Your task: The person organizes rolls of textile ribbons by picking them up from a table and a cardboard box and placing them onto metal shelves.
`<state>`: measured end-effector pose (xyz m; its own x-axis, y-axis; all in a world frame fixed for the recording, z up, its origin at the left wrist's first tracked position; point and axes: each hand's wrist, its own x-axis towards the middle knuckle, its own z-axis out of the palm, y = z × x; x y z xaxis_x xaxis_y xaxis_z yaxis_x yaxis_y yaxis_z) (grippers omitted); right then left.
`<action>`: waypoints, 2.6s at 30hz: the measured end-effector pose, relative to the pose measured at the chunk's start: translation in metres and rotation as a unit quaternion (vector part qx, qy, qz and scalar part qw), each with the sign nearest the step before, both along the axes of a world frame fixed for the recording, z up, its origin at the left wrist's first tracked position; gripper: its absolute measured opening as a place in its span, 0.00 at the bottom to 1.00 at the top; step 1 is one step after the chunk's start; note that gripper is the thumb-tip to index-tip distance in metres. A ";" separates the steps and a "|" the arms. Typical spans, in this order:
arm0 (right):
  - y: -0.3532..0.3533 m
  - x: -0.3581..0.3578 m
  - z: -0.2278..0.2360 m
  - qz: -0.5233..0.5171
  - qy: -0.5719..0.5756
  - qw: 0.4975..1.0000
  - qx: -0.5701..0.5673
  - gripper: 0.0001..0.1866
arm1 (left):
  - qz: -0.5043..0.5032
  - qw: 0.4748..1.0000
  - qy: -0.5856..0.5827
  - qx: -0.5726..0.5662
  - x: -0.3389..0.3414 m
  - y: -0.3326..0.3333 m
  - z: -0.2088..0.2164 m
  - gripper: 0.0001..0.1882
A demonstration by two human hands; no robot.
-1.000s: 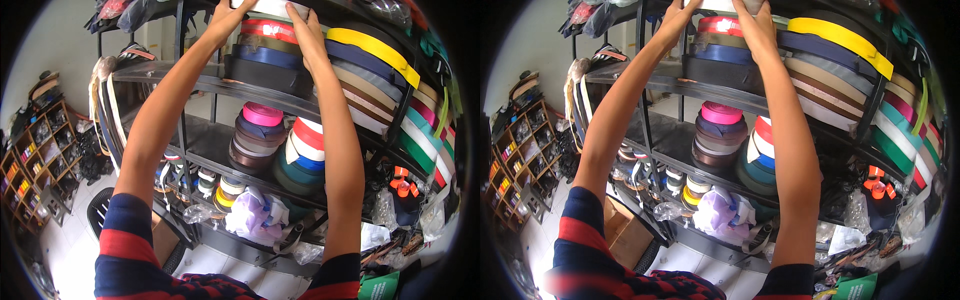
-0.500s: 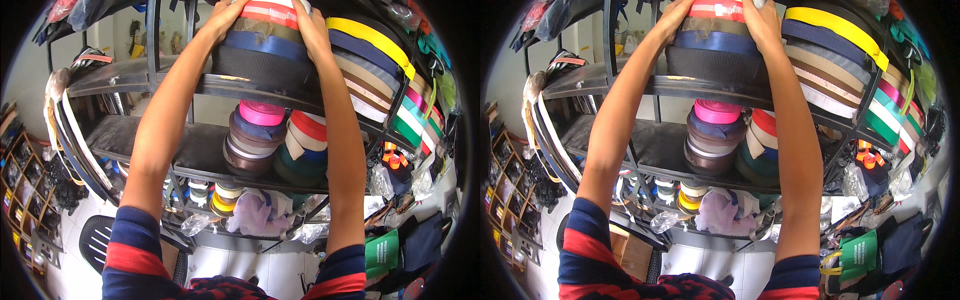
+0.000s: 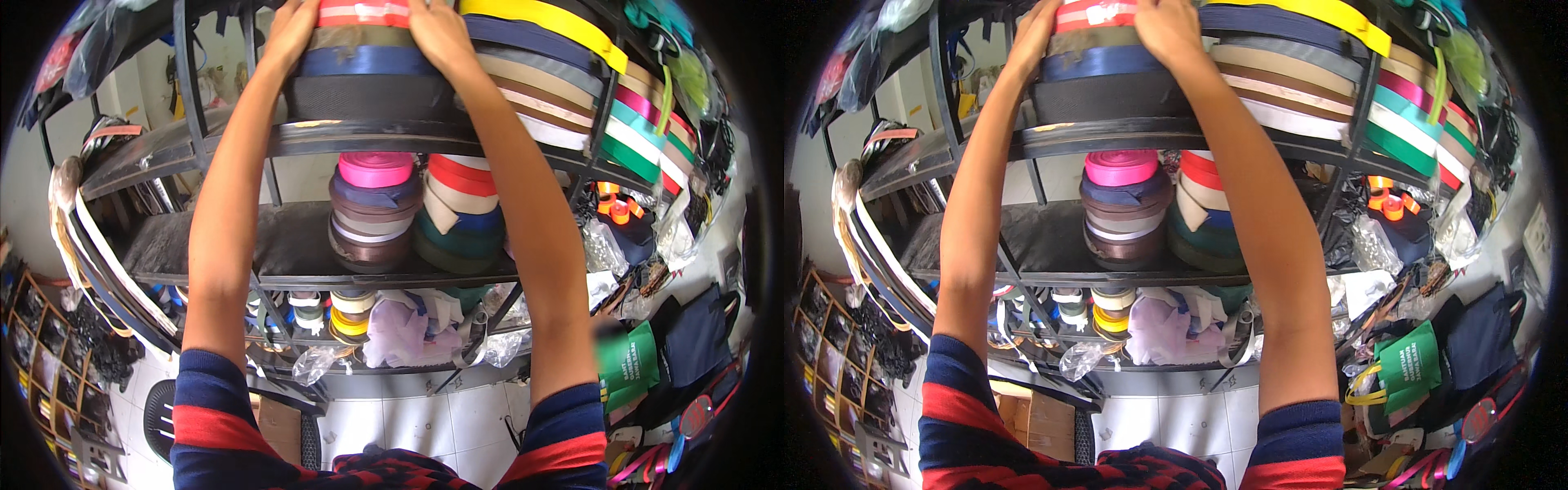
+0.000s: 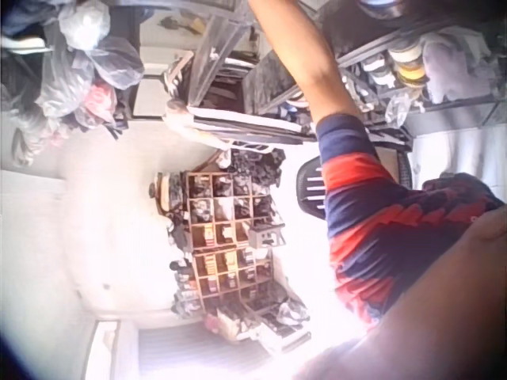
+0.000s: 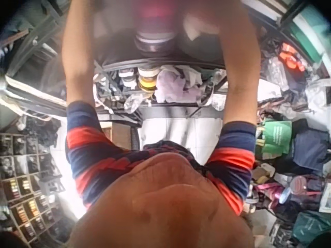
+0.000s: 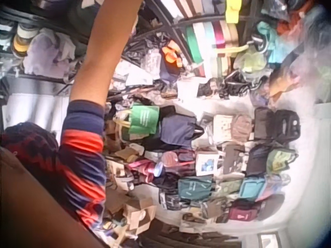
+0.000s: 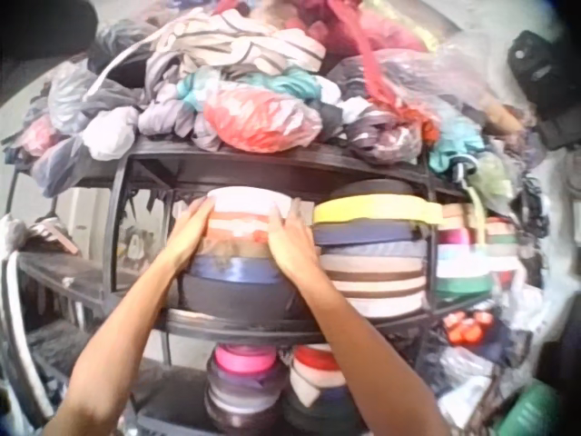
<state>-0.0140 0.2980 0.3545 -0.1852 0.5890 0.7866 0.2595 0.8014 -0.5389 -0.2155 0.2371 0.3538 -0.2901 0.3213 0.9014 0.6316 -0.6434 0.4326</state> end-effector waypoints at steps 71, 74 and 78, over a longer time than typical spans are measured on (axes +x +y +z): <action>-0.756 1.167 -0.515 -0.631 -0.010 0.405 -0.662 0.66 | -0.787 0.133 0.322 -0.508 1.240 -0.331 -0.456 0.14; -0.772 1.167 -0.520 -0.638 -0.056 0.420 -0.643 0.64 | -0.788 0.115 0.316 -0.516 1.255 -0.353 -0.461 0.14; -0.790 1.179 -0.496 -0.677 0.056 0.468 -0.565 0.62 | -0.785 0.124 0.326 -0.511 1.270 -0.368 -0.465 0.14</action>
<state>1.1649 -0.4915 -0.1415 0.9652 0.1580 -0.2084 0.0364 -0.8702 -0.4914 1.0541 -0.1306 -0.1117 0.8819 -0.4373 -0.1764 0.1892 -0.0145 0.9818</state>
